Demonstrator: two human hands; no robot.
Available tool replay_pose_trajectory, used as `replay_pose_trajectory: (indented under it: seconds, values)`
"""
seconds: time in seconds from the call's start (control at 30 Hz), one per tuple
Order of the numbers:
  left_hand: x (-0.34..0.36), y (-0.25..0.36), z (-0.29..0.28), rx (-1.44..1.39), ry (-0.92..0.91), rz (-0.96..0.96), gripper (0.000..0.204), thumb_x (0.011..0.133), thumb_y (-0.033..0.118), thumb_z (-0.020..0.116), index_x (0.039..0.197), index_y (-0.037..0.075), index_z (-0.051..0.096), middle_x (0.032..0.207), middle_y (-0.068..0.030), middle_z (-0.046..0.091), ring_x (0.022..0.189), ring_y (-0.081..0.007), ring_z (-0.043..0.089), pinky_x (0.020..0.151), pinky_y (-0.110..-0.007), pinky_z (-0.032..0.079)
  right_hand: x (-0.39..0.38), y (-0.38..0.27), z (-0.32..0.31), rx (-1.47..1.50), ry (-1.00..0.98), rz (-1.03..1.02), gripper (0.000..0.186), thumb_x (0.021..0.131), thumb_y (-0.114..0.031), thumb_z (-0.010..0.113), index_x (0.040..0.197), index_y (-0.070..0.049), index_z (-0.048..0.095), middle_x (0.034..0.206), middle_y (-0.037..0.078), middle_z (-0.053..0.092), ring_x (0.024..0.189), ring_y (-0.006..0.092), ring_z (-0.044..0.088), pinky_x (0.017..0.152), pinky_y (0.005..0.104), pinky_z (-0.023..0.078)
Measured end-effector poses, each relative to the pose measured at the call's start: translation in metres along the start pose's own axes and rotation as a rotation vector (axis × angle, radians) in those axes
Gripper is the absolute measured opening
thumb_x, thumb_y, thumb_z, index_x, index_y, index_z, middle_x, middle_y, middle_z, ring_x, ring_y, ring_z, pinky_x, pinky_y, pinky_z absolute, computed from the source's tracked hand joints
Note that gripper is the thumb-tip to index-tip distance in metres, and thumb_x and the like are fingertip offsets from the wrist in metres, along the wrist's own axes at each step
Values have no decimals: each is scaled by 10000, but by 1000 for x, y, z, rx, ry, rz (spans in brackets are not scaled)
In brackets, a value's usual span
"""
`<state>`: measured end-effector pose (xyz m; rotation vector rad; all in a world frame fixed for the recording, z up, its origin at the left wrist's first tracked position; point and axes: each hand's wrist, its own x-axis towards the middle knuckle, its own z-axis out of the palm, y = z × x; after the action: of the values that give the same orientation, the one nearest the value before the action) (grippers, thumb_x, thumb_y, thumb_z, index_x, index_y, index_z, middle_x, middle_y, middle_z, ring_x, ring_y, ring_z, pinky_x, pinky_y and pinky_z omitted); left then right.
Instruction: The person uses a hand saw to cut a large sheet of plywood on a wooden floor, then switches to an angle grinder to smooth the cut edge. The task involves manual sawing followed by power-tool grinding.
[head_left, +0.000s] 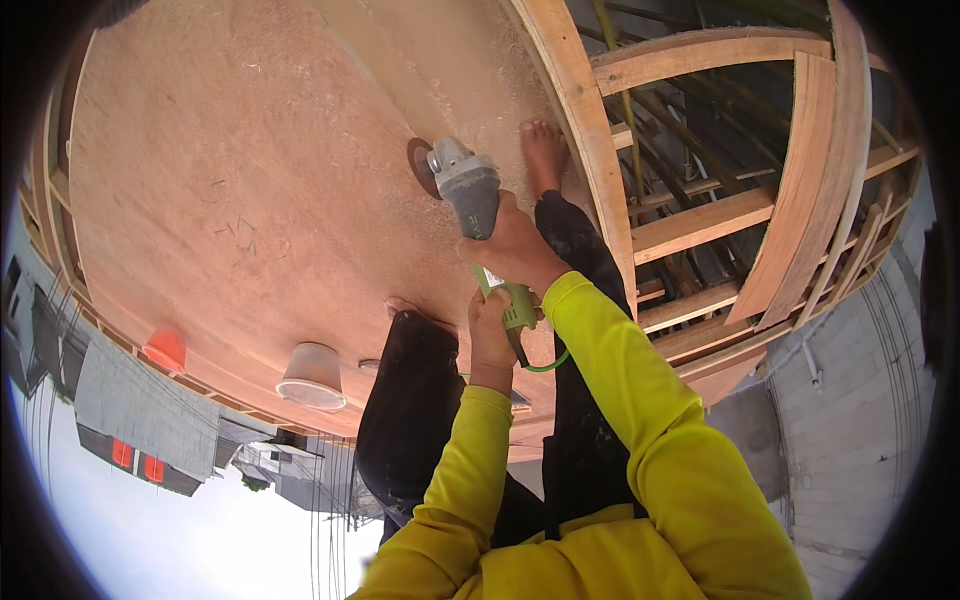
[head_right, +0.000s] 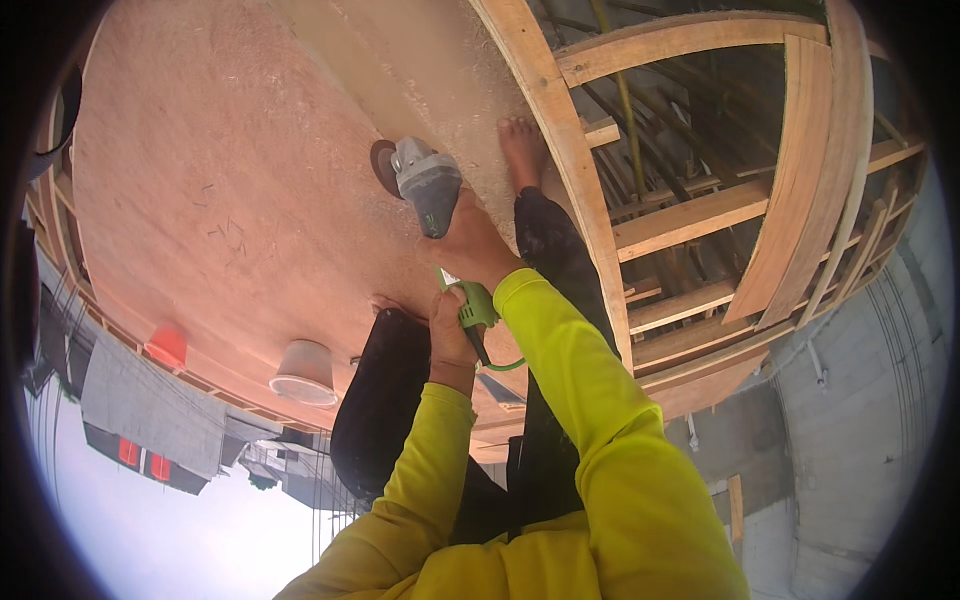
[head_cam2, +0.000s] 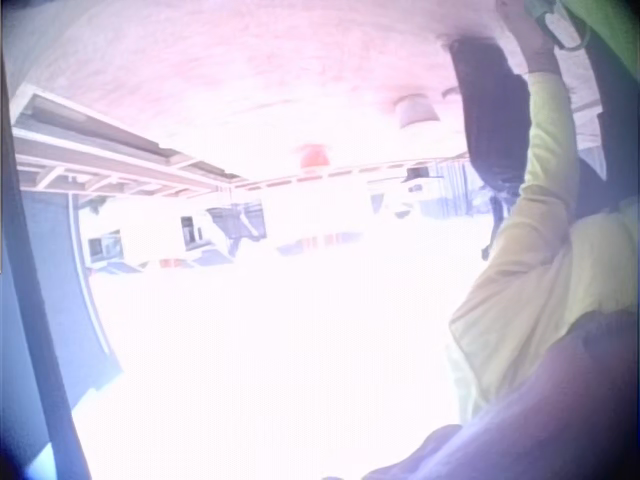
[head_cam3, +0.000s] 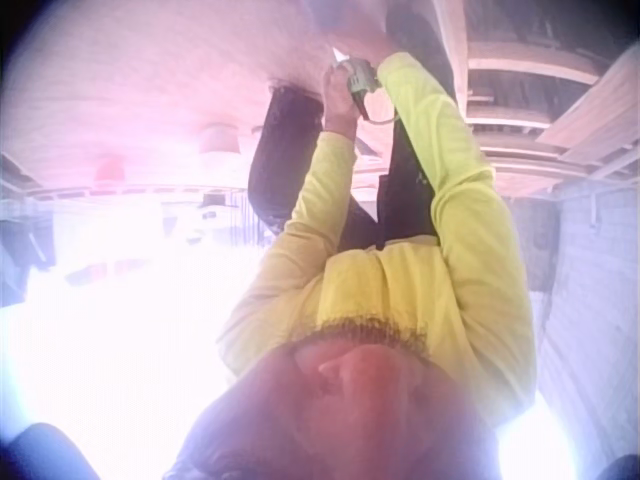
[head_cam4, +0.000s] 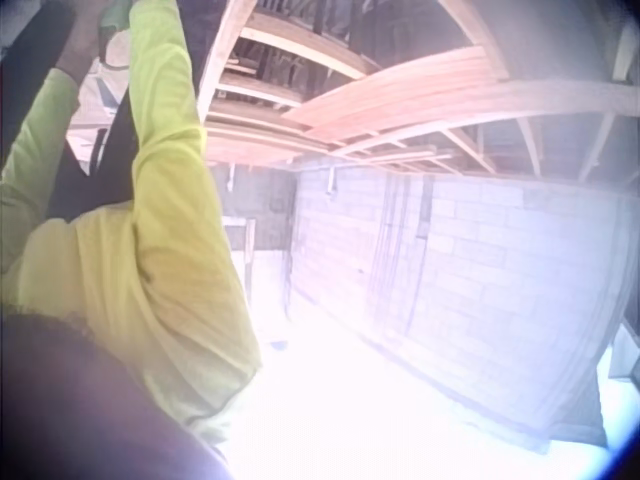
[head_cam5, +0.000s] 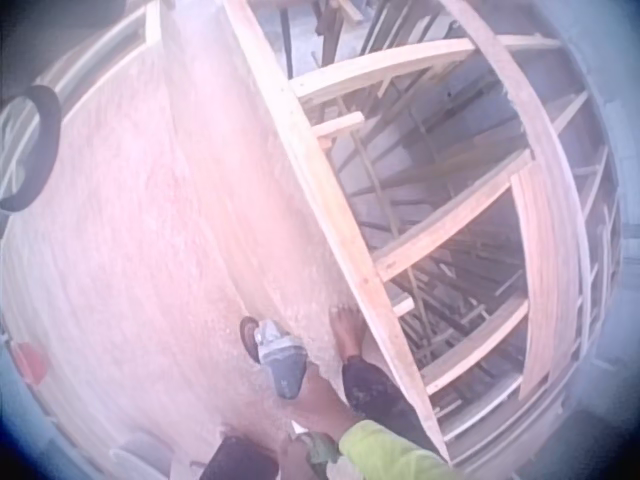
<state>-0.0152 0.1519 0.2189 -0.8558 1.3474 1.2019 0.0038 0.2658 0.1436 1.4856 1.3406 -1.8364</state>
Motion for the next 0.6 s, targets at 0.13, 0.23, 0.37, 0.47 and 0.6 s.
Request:
replay_pose_trajectory:
  seconds: [0.13, 0.23, 0.37, 0.47, 0.6]
  values:
    - [4, -3, -12, -15, -41, -15, 341, 922, 279, 631, 1144, 20, 621, 946, -93, 688, 776, -198, 691, 650, -343, 574, 0, -3, 2, -28, 21, -39, 840, 769, -286, 778, 1352, 162, 373, 1141, 341, 647, 1089, 417, 683, 943, 407, 533]
    - [-1, -13, -22, -6, -41, -60, 398, 928, 247, 607, 1210, -32, 574, 1001, -155, 694, 817, -259, 722, 684, -400, 607, -11, 0, -1, 7, 0, -10, 874, 768, -292, 781, 1375, 171, 355, 1153, 344, 643, 1094, 420, 681, 945, 402, 535]
    - [3, -15, -10, 8, -35, -41, 397, 928, 247, 596, 1208, -34, 573, 1002, -157, 692, 817, -256, 720, 684, -385, 607, -1, 9, -4, -55, -33, 18, 900, 766, -297, 782, 1387, 182, 340, 1177, 344, 635, 1106, 413, 679, 949, 399, 534]
    - [15, -5, -9, -10, -81, -14, 365, 939, 278, 612, 1181, 4, 609, 985, -107, 689, 821, -222, 702, 690, -372, 596, 10, -13, -11, -4, -69, 52, 889, 763, -290, 777, 1386, 182, 351, 1188, 338, 630, 1116, 395, 675, 954, 392, 532]
    - [17, -7, -13, -26, -82, -25, 409, 930, 258, 596, 1215, -34, 569, 1051, -158, 687, 831, -247, 721, 679, -370, 608, 8, -12, -9, 17, -53, 53, 869, 742, -307, 782, 1347, 165, 372, 1199, 374, 615, 1142, 451, 656, 964, 424, 533]
